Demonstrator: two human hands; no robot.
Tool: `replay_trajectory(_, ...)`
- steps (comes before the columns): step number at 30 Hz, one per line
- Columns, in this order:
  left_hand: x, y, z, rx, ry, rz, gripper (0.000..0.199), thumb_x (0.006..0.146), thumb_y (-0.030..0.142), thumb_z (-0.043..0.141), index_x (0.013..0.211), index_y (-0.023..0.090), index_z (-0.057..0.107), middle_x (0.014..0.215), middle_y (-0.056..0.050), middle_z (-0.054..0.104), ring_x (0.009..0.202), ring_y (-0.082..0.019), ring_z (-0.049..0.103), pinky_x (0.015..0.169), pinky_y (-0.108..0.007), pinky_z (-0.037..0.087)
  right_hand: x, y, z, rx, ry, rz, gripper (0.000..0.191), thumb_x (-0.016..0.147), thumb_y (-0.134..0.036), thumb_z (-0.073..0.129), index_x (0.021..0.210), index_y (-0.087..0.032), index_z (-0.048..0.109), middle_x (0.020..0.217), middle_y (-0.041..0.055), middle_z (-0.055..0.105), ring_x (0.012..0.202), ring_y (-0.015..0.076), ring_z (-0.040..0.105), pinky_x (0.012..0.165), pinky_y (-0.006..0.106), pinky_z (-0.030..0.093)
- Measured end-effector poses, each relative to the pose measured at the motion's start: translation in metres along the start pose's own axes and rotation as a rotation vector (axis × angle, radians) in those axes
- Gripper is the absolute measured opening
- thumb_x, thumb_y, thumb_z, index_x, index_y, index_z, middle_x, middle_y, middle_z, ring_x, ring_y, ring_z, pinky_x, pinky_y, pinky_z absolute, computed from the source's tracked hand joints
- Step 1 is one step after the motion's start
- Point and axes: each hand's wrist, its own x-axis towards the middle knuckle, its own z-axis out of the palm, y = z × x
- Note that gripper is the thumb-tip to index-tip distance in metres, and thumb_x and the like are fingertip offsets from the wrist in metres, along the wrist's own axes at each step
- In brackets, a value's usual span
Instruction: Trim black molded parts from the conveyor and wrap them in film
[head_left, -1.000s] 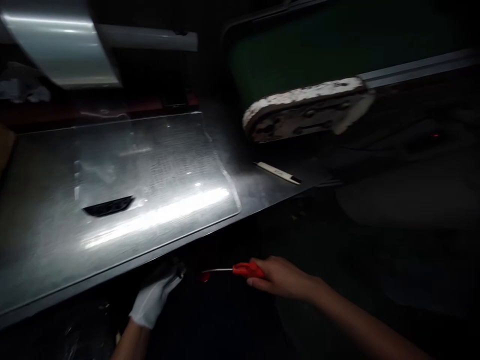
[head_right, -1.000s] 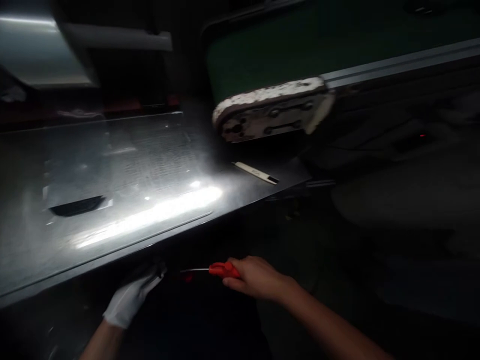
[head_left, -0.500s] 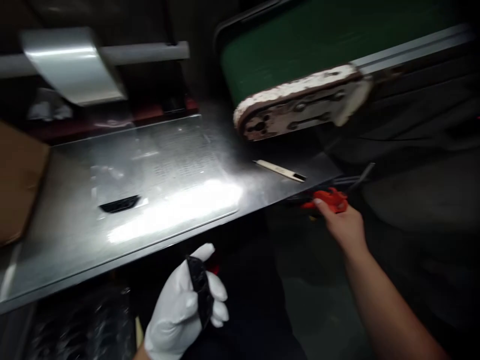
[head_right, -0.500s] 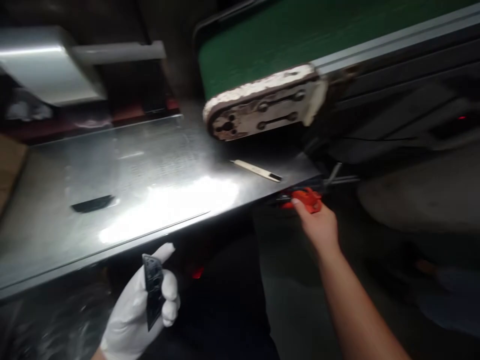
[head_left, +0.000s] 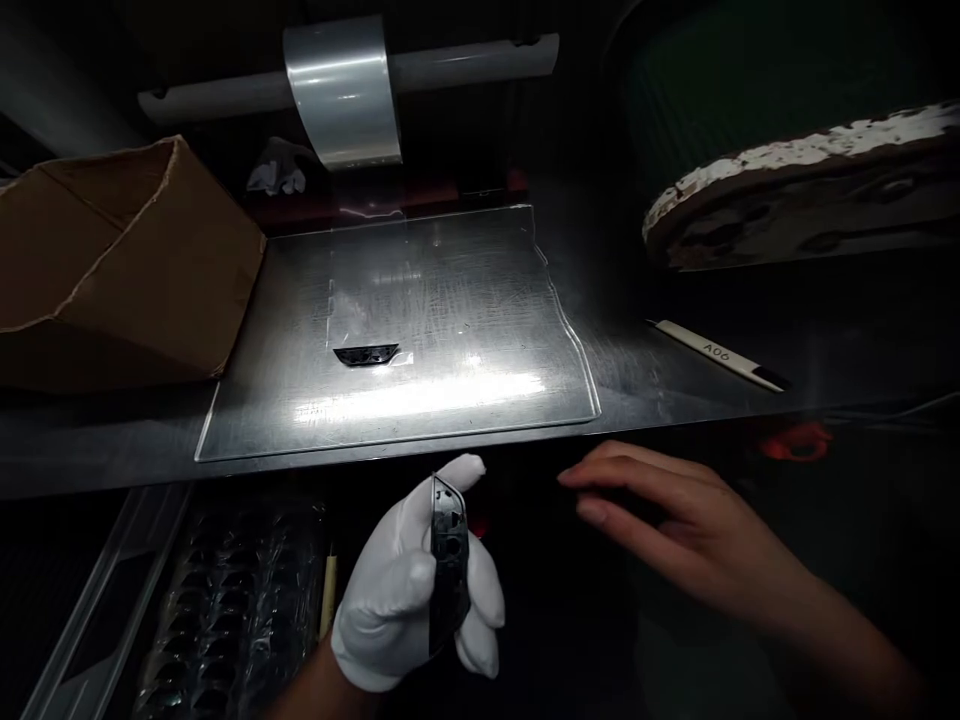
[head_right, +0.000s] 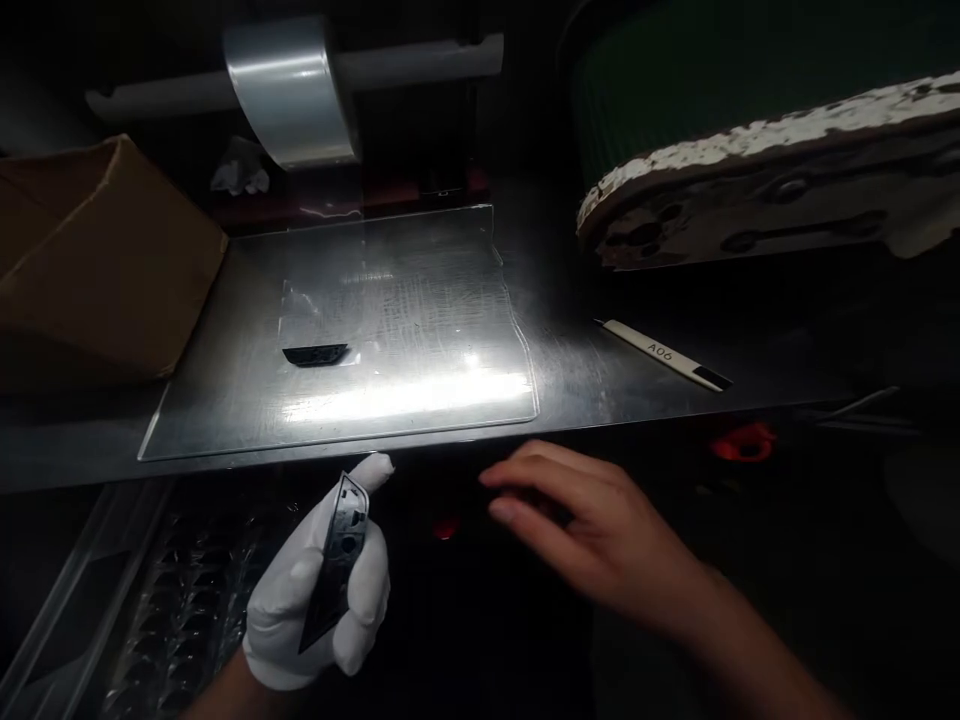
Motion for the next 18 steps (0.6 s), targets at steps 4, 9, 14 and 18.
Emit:
replay_trajectory(4, -0.006, 0.009, 0.004, 0.087, 0.136, -0.117, 0.056, 0.101, 0.036, 0.066, 0.152, 0.018, 0.051, 0.086, -0.008, 0.083, 0.062, -0.018, 0.079, 0.053, -0.018, 0.059, 0.051, -0.067, -0.002, -0.141, -0.057, -0.401, 0.021, 0.100, -0.023, 0.069, 0.121, -0.024, 0.073, 0.103, 0.0048, 0.069, 0.087, 0.0153, 0.067, 0.071, 0.027, 0.054)
replay_trajectory(9, -0.014, 0.025, 0.008, 0.278, 0.251, -0.337, 0.050, 0.083, 0.062, 0.078, 0.085, 0.012, 0.076, 0.047, -0.005, 0.066, 0.033, -0.015, 0.055, 0.040, -0.023, 0.047, 0.083, -0.093, 0.006, -0.257, -0.267, -0.503, 0.016, 0.105, -0.020, 0.059, 0.110, -0.023, 0.074, 0.098, 0.0048, 0.068, 0.087, 0.0182, 0.061, 0.070, 0.033, 0.050)
replay_trajectory(14, -0.025, 0.035, -0.003, 0.390, 0.270, -0.424, 0.047, 0.085, 0.056, 0.073, 0.068, 0.012, 0.076, 0.052, -0.012, 0.070, 0.041, -0.016, 0.056, 0.042, -0.024, 0.033, 0.095, -0.099, 0.011, -0.324, -0.414, -0.530, 0.019, 0.106, -0.020, 0.055, 0.105, -0.022, 0.074, 0.093, 0.0048, 0.067, 0.085, 0.0202, 0.056, 0.070, 0.035, 0.047)
replay_trajectory(18, -0.024, 0.034, -0.014, 0.336, 0.343, -0.426, 0.046, 0.081, 0.057, 0.082, 0.091, 0.013, 0.075, 0.065, -0.005, 0.072, 0.056, -0.018, 0.064, 0.052, -0.027, 0.048, 0.099, -0.100, 0.014, -0.380, -0.496, -0.588, 0.016, 0.102, -0.021, 0.061, 0.090, -0.021, 0.070, 0.091, 0.0030, 0.067, 0.084, 0.0199, 0.052, 0.068, 0.036, 0.043)
